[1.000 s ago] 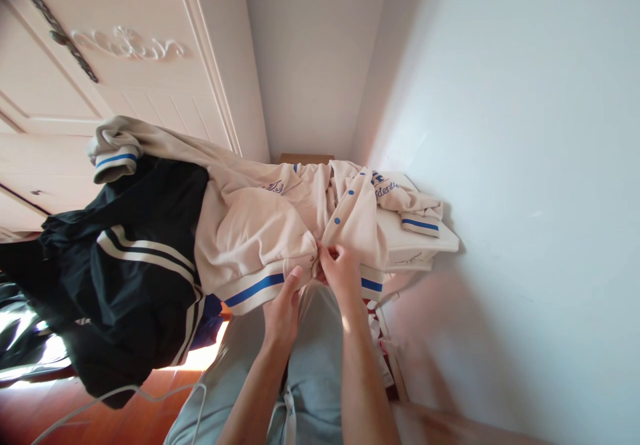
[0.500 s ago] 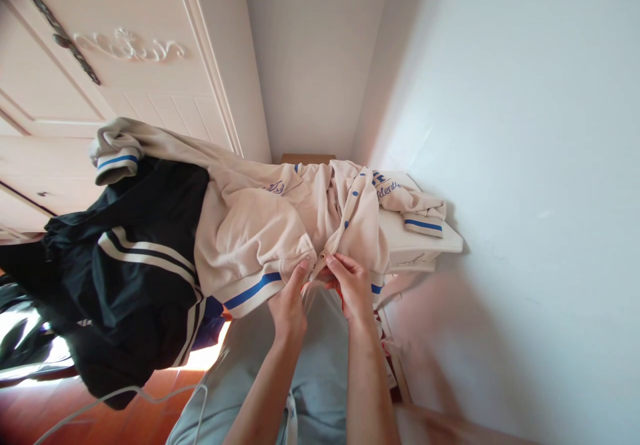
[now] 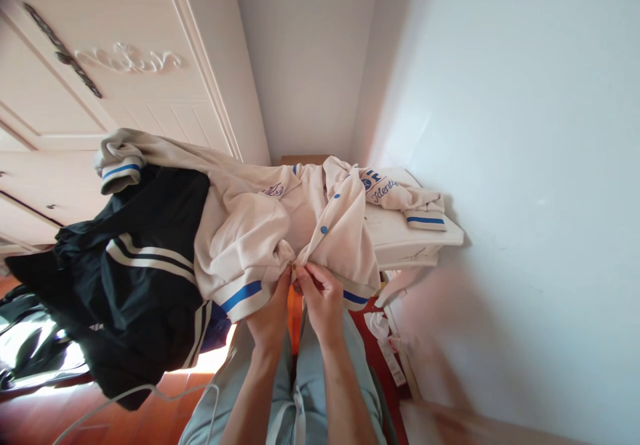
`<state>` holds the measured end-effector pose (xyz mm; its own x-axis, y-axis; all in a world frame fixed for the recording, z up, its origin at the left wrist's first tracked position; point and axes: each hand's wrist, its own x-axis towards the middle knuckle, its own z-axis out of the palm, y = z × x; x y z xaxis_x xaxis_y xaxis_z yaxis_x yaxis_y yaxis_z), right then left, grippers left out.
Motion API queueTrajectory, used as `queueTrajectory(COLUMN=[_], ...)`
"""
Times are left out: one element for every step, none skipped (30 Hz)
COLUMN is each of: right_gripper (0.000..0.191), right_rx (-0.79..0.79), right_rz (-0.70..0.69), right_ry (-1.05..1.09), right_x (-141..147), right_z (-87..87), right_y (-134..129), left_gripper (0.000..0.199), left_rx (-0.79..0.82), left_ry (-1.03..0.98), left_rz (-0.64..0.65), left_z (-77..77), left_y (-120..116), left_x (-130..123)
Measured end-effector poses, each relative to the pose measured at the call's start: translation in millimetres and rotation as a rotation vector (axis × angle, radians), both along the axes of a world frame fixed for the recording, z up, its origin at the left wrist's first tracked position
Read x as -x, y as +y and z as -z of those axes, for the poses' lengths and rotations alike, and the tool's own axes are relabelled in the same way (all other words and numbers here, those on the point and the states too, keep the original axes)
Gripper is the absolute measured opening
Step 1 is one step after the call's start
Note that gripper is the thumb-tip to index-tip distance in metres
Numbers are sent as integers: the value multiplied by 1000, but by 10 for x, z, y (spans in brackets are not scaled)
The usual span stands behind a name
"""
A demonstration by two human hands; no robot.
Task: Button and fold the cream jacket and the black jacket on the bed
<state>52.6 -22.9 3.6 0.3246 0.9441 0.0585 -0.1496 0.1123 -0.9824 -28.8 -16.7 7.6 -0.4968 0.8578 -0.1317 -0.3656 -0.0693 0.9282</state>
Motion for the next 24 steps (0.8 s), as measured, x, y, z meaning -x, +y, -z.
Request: queueTrajectory(right_gripper=[30,31,32,32,33,34,35,37,37,38,37,37,36,35,36,36,37,37,37,36,35,32,30,28], right_rx=[5,6,3,-1,-1,2,11,19,28,35,40,44,49,55,59,61,62,62,60,58,57,55,54,57], right_rz=[-4,-3,4,17,33,49,62,76,86,95,101,111,119,124,125,123,118,110,101,95,86,77,68,57], right_ry=[20,35,44,49,52,53,53,51,49,48,51,61,77,97,116,134,149,162,174,184,192,197,200,200], right_x=[3,3,5,9,17,29,45,64,83,102,119,134,146,157,165,173,180,185,188,185,176,157,129,92], right_z=[12,21,28,34,38,42,45,47,49,49,48,45,40,34,27,19,12,6,0,-4,-6,-6,-5,-3], right_y=[3,1,-5,-15,-28,-42,-55,-67,-76,-83,-87,-89,-88,-86,-83,-80,-78,-75,-73,-70,-67,-63,-60,-58], left_gripper=[38,37,35,33,31,29,26,23,21,19,18,17,16,17,19,21,24,26,29,32,34,35,36,36], left_rx=[2,4,4,1,-5,-9,-8,0,16,41,66,86,92,84,68,51,38,32,33,31,22,9,-5,-11], left_ry=[61,116,159,184,186,184,189,205,228,254,279,296,298,284,255,217,179,146,121,97,66,16,-59,-153], left_rz=[-38,-78,-112,-137,-147,-143,-128,-115,-102,-87,-64,-37,-7,16,29,25,11,-2,-2,10,22,32,36,41], left_z=[2,8,16,21,22,15,-1,-26,-57,-91,-125,-154,-176,-190,-196,-195,-190,-184,-178,-174,-171,-169,-165,-160], left_y=[-4,-8,-14,-21,-29,-39,-50,-62,-74,-86,-96,-105,-111,-117,-122,-128,-134,-142,-150,-157,-163,-166,-167,-165], left_x=[26,40,45,41,31,19,10,5,8,18,37,60,87,112,134,151,160,162,157,149,140,131,126,125])
